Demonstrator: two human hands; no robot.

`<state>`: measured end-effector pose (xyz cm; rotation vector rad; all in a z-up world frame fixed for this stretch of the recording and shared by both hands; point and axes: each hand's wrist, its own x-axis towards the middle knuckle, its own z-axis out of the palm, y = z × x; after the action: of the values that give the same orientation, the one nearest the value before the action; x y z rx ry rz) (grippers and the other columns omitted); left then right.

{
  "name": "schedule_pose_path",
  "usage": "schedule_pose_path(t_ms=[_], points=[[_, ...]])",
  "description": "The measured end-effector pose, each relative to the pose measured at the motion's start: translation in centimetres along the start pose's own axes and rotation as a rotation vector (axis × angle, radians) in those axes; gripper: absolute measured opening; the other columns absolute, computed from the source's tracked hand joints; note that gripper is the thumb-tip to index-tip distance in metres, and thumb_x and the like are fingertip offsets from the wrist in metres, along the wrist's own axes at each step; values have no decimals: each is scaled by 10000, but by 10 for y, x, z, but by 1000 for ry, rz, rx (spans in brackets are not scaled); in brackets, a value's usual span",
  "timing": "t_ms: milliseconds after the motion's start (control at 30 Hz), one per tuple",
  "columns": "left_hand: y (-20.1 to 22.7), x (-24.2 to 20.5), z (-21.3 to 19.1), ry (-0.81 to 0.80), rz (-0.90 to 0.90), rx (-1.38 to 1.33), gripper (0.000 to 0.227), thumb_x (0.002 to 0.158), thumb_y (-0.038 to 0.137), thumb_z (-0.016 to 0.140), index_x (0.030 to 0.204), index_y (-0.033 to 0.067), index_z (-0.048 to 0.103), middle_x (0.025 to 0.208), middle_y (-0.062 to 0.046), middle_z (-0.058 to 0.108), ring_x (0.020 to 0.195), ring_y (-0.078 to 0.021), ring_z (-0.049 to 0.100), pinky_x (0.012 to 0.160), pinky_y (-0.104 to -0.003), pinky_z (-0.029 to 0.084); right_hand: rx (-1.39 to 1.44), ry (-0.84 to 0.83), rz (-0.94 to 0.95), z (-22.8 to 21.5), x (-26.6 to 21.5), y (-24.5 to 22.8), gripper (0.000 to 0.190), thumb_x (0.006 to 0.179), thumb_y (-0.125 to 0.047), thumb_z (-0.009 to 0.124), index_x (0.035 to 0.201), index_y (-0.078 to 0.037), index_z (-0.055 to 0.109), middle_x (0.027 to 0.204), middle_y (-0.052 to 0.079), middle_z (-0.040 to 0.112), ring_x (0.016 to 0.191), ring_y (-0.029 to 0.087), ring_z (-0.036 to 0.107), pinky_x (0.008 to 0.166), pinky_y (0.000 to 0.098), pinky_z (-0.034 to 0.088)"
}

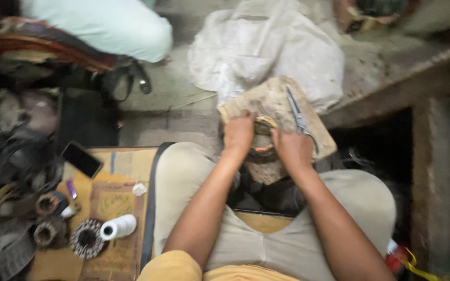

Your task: The person is repairing a circular electrical component, likely a motor stator, by hand. They use their fingers to adjust and pack material into the slots and then use a pair of scissors to trim excess material from the edges.

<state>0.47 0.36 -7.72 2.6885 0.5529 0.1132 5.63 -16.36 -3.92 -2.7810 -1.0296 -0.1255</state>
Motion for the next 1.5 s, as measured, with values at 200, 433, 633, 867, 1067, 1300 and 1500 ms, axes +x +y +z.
schedule_pose_path(t_ms=[200, 433, 633, 867, 1067, 1300, 1500], points=[[5, 2, -1, -2, -20, 28, 341, 910, 101, 551, 1185, 212, 719, 1110, -93, 677, 940, -335, 708, 759, -459, 580, -19, 72, -14, -1, -4, 0, 467, 1033, -418, 626, 726, -95, 764, 599, 166, 657, 495, 338, 647, 508, 447, 512], [4, 0, -1, -20, -28, 7, 360, 911, 105, 555, 1216, 216, 711, 1125, -95, 667, 953, -338, 696, 767, -460, 580, 25, 75, 50, -9, -1, -3, 430, 991, -430, 651, 721, -119, 775, 595, 172, 663, 501, 357, 657, 498, 458, 515], [20, -4, -32, 309, 148, -27, 424, 787, 58, 606, 1193, 140, 697, 1243, -140, 652, 1026, -366, 663, 783, -445, 566, 77, -57, 60, -23, -2, -5, 435, 967, -471, 663, 767, -96, 758, 650, 195, 676, 576, 383, 679, 549, 476, 534], [39, -6, -78, 45, 538, -291, 449, 667, 91, 803, 1106, 107, 712, 1060, -125, 671, 1008, -367, 655, 826, -476, 534, 247, -377, 160, -36, -11, 41, 305, 965, -411, 670, 1036, -118, 717, 925, 206, 730, 885, 432, 688, 751, 544, 525], [49, -10, -83, -58, 480, -236, 296, 704, 119, 767, 998, 154, 747, 1002, -57, 693, 941, -313, 680, 753, -446, 536, 207, -400, 177, -53, -9, 58, 305, 877, -354, 761, 1038, -106, 684, 990, 157, 736, 961, 397, 687, 790, 521, 519], [45, -8, -88, -60, 588, -184, 207, 798, 79, 713, 952, 206, 767, 1090, 8, 703, 1045, -258, 671, 808, -390, 558, 200, -506, 173, -48, -10, 55, 343, 854, -355, 780, 1061, -100, 683, 979, 164, 736, 964, 397, 690, 801, 532, 519], [54, -4, -96, -104, 676, -267, 181, 752, 212, 790, 911, 139, 744, 1164, -8, 701, 1056, -276, 629, 817, -400, 537, 220, -484, 172, -40, -10, 56, 370, 830, -393, 792, 1038, -102, 694, 980, 155, 738, 963, 386, 698, 793, 527, 527]])
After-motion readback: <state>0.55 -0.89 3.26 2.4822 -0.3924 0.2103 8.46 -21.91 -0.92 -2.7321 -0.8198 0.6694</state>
